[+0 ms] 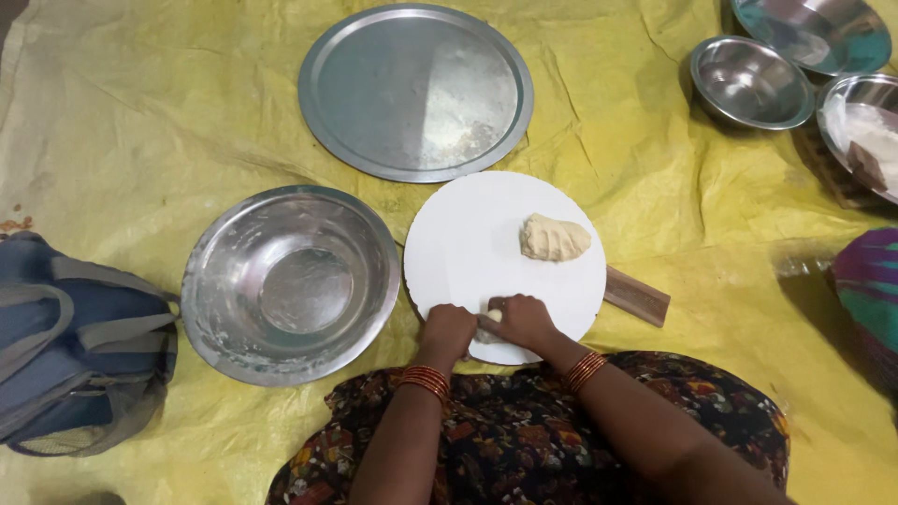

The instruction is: The person kneads a piece of dough on a white circular board using both hands. They repeatedly press, fold, and roll the dough, occasionally splitting it into smaller portions and continuing to knead them.

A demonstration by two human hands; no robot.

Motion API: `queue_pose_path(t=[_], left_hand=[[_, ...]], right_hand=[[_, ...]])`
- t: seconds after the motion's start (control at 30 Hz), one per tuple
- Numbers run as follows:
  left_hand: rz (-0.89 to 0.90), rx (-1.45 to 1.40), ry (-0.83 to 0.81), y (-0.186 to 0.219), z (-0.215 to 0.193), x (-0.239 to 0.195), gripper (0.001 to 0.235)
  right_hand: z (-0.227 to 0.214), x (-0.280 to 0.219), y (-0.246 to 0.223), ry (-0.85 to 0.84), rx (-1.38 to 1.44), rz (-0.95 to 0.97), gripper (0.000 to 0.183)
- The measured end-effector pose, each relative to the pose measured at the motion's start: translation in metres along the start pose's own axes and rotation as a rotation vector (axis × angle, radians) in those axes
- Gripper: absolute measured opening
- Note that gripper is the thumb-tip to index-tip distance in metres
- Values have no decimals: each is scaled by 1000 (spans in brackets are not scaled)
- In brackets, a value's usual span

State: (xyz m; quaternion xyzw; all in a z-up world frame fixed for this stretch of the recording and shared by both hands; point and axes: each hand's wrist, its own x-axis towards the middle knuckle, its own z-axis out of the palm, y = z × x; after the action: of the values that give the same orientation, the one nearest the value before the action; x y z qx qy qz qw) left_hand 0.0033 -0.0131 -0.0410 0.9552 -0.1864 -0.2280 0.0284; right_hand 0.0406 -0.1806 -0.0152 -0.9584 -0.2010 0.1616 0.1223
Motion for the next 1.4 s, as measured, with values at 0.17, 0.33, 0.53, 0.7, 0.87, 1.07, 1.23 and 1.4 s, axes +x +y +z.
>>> queue_pose_path(t=[0.17,0.33,0.53,0.7,0.87,1.07,1.23,1.4], left_hand=[[-37,24,30,-3,-2,-8,29],[-44,-1,-2,-1,-6,-12,36],[-207,-39,61,-8,-12,-19,28],[-433,87,195,-8,-27,-28,89],[-367,27,75,-6,-37,-35,65],[-248,99,-72,-9,-48,-19,68],[-159,184,-157,-8,-51,-12,45],[-152,116,-105,-9,-50,-11,43]], right_hand=[[-28,14,9,236,20,-262,43],[-37,29,35,392,332,-244,43],[-44,28,50,559,578,31,20],[-1,19,8,505,153,-229,41],[29,33,-27,407,-204,-325,75],[0,64,-48,54,-212,-136,68],[-21,111,-45,7,-101,-68,49],[-16,150,-27,156,70,-6,48]])
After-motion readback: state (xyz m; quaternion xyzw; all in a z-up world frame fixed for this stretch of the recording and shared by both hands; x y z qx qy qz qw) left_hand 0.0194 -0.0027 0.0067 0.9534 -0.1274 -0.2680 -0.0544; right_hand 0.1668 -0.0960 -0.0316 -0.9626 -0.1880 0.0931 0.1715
